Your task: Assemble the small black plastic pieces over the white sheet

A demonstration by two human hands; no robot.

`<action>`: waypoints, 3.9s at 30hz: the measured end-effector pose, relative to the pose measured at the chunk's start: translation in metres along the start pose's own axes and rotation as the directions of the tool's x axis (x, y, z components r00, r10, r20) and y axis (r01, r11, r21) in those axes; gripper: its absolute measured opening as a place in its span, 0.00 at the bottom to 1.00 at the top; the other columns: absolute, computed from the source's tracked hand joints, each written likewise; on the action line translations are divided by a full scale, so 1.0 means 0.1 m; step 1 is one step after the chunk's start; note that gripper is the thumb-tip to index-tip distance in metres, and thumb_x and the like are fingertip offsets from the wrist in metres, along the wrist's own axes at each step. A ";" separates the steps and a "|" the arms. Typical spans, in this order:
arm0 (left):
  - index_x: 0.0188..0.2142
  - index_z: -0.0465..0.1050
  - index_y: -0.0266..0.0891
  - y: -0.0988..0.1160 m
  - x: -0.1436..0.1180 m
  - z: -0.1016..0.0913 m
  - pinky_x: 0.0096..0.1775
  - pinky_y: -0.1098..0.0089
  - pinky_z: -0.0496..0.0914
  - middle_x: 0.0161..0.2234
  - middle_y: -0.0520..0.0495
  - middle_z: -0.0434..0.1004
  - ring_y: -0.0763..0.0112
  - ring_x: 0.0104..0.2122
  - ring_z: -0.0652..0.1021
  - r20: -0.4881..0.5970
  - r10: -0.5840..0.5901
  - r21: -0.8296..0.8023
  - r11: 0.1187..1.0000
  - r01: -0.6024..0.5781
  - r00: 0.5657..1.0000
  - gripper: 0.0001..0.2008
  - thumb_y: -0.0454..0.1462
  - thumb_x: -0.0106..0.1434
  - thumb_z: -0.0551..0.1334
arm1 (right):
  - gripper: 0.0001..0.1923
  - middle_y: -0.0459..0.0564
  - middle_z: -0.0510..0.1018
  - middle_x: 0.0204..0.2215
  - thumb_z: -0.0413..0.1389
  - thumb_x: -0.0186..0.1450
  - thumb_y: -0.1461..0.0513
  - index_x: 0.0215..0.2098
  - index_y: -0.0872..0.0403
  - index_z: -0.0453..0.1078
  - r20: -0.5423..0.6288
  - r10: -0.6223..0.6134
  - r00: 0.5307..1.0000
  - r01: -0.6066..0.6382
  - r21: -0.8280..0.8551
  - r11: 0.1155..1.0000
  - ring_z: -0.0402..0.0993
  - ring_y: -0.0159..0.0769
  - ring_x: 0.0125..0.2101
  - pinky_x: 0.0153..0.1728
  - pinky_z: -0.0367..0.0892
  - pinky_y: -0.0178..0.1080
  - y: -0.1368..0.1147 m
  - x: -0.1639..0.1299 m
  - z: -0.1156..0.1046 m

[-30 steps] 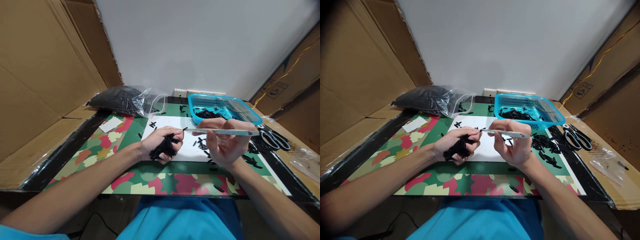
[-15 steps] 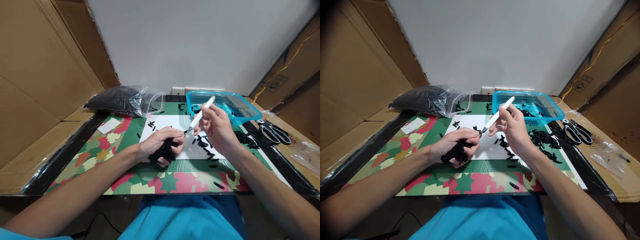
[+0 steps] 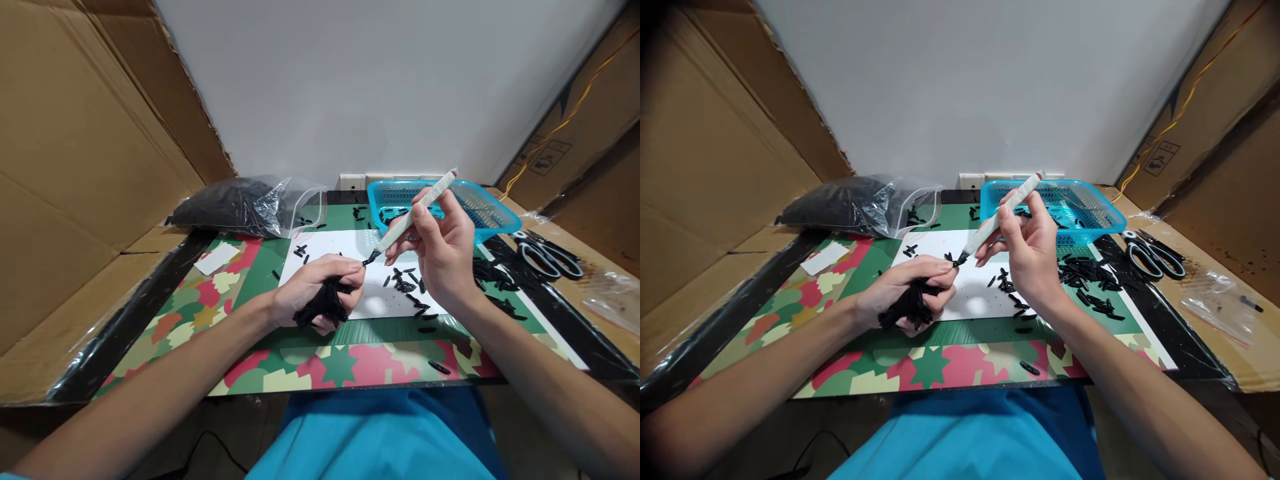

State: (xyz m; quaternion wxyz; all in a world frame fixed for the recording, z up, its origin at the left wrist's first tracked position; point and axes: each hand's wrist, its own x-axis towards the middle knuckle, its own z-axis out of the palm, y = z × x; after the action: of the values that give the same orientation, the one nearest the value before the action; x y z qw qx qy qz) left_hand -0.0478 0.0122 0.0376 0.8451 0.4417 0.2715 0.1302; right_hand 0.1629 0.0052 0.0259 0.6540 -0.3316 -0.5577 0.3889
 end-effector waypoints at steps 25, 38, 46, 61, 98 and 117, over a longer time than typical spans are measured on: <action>0.28 0.58 0.40 0.01 -0.01 -0.01 0.10 0.81 0.56 0.21 0.56 0.57 0.79 0.16 0.59 -0.028 0.061 -0.005 0.998 -0.061 0.998 0.17 0.44 0.71 0.57 | 0.10 0.50 0.82 0.31 0.54 0.75 0.58 0.43 0.51 0.76 0.417 0.312 0.854 0.290 -0.878 0.380 0.76 0.40 0.30 0.28 0.49 0.38 0.09 -0.04 -0.06; 0.29 0.59 0.41 -0.03 0.05 -0.05 0.11 0.81 0.56 0.21 0.56 0.59 0.80 0.13 0.58 -0.109 0.031 -0.022 0.999 -0.034 0.994 0.17 0.47 0.71 0.58 | 0.23 0.42 0.67 0.22 0.53 0.74 0.49 0.27 0.54 0.66 0.486 0.258 0.835 -0.049 -0.402 0.914 0.59 0.29 0.24 0.26 0.54 0.34 0.03 -0.03 -0.05; 0.29 0.59 0.41 0.01 0.01 -0.01 0.11 0.82 0.56 0.21 0.57 0.57 0.80 0.13 0.58 -0.084 0.018 -0.086 0.996 -0.025 0.996 0.16 0.45 0.71 0.57 | 0.15 0.45 0.74 0.25 0.57 0.73 0.55 0.33 0.56 0.73 0.494 0.230 0.838 -0.041 -0.364 0.930 0.64 0.28 0.23 0.23 0.58 0.32 0.06 0.02 -0.15; 0.29 0.58 0.41 -0.01 0.00 0.00 0.11 0.81 0.55 0.21 0.57 0.57 0.81 0.13 0.56 -0.077 0.018 -0.053 0.998 -0.022 0.997 0.17 0.45 0.71 0.57 | 0.13 0.46 0.78 0.30 0.57 0.74 0.54 0.39 0.55 0.74 0.503 0.159 0.849 0.017 -0.327 0.945 0.73 0.28 0.23 0.24 0.66 0.32 0.04 -0.03 -0.11; 0.31 0.55 0.43 0.02 -0.02 -0.03 0.10 0.80 0.54 0.22 0.59 0.55 0.78 0.10 0.61 -0.099 -0.062 -0.194 0.980 0.041 0.993 0.16 0.47 0.70 0.58 | 0.11 0.46 0.77 0.33 0.55 0.75 0.55 0.49 0.52 0.70 0.490 0.032 0.871 0.214 -0.437 0.874 0.70 0.30 0.27 0.30 0.68 0.35 0.19 -0.05 -0.14; 0.32 0.56 0.43 0.00 0.00 -0.05 0.10 0.80 0.53 0.23 0.60 0.55 0.80 0.11 0.60 -0.126 -0.105 -0.195 0.978 0.079 0.986 0.17 0.49 0.69 0.60 | 0.09 0.46 0.76 0.29 0.53 0.75 0.58 0.39 0.53 0.71 0.501 -0.068 0.863 0.373 -0.541 0.754 0.68 0.31 0.25 0.28 0.61 0.34 0.16 -0.05 -0.16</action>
State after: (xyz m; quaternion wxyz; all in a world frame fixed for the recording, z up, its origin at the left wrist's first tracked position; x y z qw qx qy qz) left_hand -0.0504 0.0159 0.0356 0.8681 0.3363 0.3348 0.1457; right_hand 0.1762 0.0086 0.0068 0.4022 -0.3581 -0.8259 0.1669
